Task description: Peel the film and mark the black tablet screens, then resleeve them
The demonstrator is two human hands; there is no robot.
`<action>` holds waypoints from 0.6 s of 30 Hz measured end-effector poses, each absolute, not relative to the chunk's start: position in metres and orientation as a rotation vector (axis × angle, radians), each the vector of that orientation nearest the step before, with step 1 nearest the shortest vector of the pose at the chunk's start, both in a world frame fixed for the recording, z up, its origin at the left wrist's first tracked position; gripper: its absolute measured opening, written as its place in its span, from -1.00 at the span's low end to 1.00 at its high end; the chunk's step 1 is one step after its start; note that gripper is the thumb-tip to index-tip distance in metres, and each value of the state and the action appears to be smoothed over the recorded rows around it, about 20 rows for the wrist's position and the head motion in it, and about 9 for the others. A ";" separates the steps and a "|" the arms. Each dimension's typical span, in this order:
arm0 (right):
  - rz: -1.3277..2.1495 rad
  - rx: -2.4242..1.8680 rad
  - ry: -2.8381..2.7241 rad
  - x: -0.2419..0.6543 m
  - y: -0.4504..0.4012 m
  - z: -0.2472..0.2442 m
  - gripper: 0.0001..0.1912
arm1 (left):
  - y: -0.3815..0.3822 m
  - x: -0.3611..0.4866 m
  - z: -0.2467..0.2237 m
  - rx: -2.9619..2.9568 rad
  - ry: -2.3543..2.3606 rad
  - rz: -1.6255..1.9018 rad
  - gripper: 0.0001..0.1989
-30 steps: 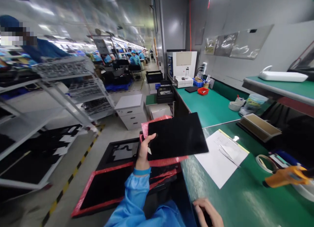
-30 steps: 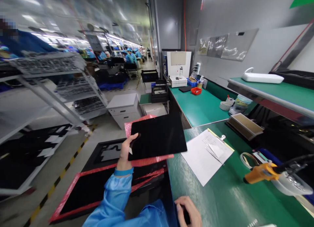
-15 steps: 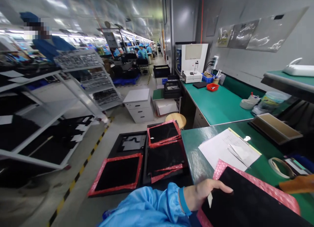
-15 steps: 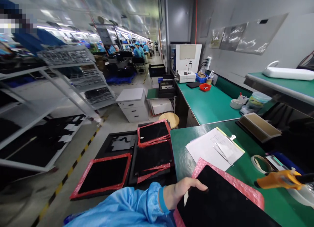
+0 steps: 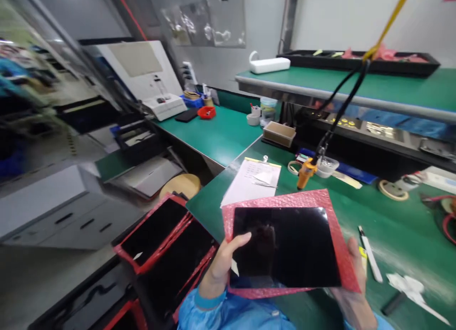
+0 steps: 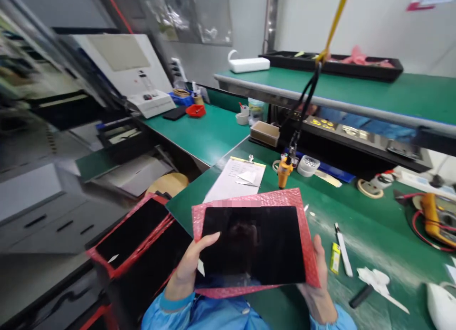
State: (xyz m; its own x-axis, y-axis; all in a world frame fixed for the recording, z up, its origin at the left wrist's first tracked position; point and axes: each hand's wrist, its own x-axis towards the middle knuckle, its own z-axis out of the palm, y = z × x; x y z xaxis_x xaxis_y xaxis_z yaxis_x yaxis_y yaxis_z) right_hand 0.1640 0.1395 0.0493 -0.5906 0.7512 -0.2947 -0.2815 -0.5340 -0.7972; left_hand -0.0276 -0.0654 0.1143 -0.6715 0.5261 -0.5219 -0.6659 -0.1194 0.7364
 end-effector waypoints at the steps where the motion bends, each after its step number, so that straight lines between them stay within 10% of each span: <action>1: 2.163 -0.901 -0.944 0.170 0.140 0.052 -0.57 | -0.063 -0.025 0.121 -0.172 1.344 1.869 -0.63; 18: 1.928 -0.910 -0.862 0.186 0.099 0.045 -0.73 | -0.025 -0.006 0.128 0.599 0.953 2.292 -0.22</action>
